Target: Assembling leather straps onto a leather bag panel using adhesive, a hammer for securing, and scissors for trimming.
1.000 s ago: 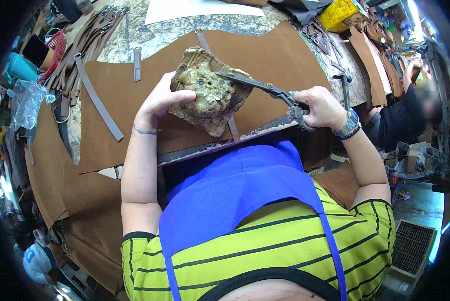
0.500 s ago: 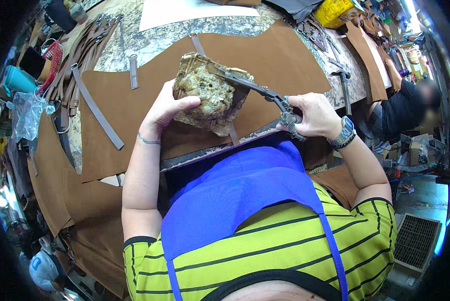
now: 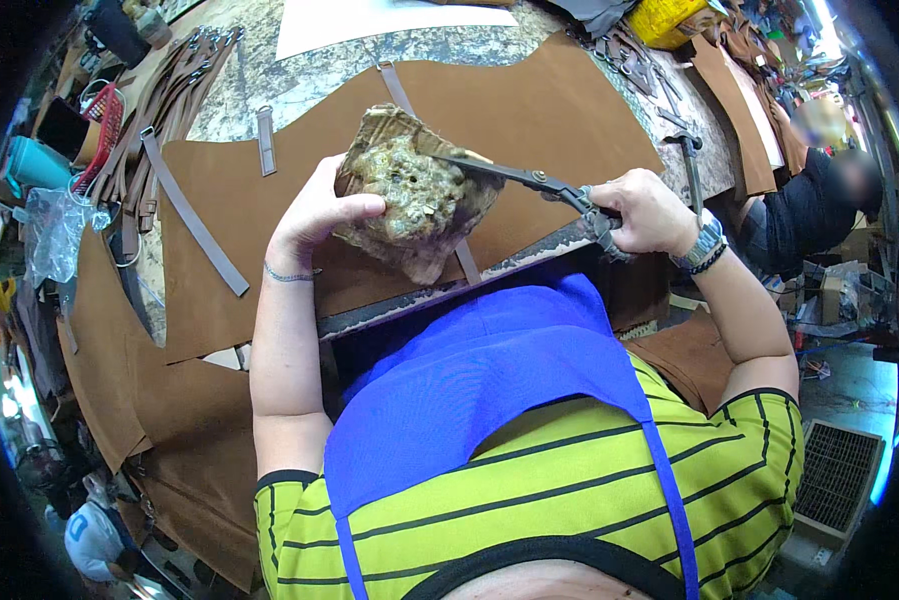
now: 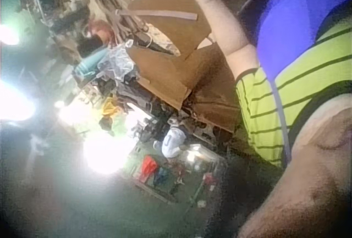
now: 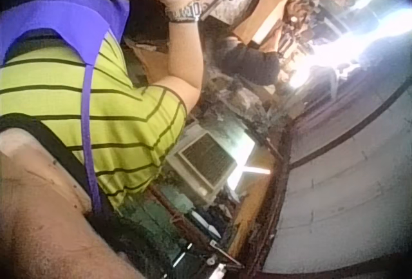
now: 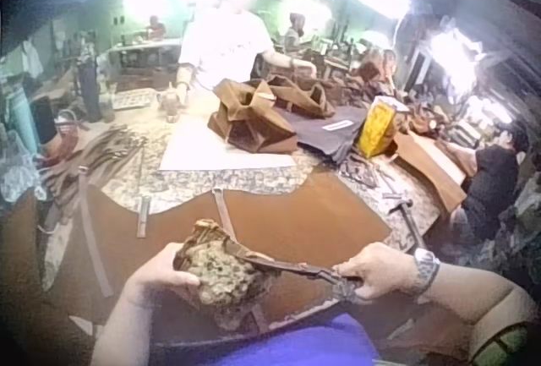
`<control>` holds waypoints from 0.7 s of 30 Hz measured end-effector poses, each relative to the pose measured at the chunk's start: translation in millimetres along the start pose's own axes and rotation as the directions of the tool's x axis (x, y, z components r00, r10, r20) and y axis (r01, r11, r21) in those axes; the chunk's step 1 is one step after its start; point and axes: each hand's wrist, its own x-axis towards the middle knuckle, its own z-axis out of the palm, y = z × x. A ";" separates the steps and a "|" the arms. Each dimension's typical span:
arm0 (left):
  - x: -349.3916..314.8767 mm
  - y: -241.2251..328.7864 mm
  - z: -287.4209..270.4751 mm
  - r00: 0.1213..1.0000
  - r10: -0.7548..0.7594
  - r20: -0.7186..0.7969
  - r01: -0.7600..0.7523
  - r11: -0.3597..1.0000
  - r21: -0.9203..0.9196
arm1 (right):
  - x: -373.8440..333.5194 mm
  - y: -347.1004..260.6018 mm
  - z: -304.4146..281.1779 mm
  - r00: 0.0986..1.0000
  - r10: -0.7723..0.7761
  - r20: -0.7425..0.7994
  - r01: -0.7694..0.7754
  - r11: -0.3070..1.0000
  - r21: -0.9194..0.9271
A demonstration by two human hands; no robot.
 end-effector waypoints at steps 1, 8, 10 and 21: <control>0.6 -1.8 -1.4 1.000 -0.008 0.024 0.008 1.000 0.000 | -2.0 6.3 3.0 0.999 -0.046 -0.023 0.046 0.999 0.005; 0.7 1.5 5.2 0.998 -0.046 0.043 0.042 0.995 0.085 | -1.1 -0.4 -4.2 0.949 0.116 0.292 -0.181 0.961 0.207; 0.4 2.8 2.8 0.996 -0.079 0.045 0.075 0.993 0.093 | -4.6 1.5 2.2 0.946 0.113 0.304 -0.226 0.901 0.370; 0.8 2.3 0.5 0.996 -0.055 -0.072 0.060 0.996 0.067 | -44.1 99.8 2.1 0.878 0.467 -0.110 -0.452 0.882 0.134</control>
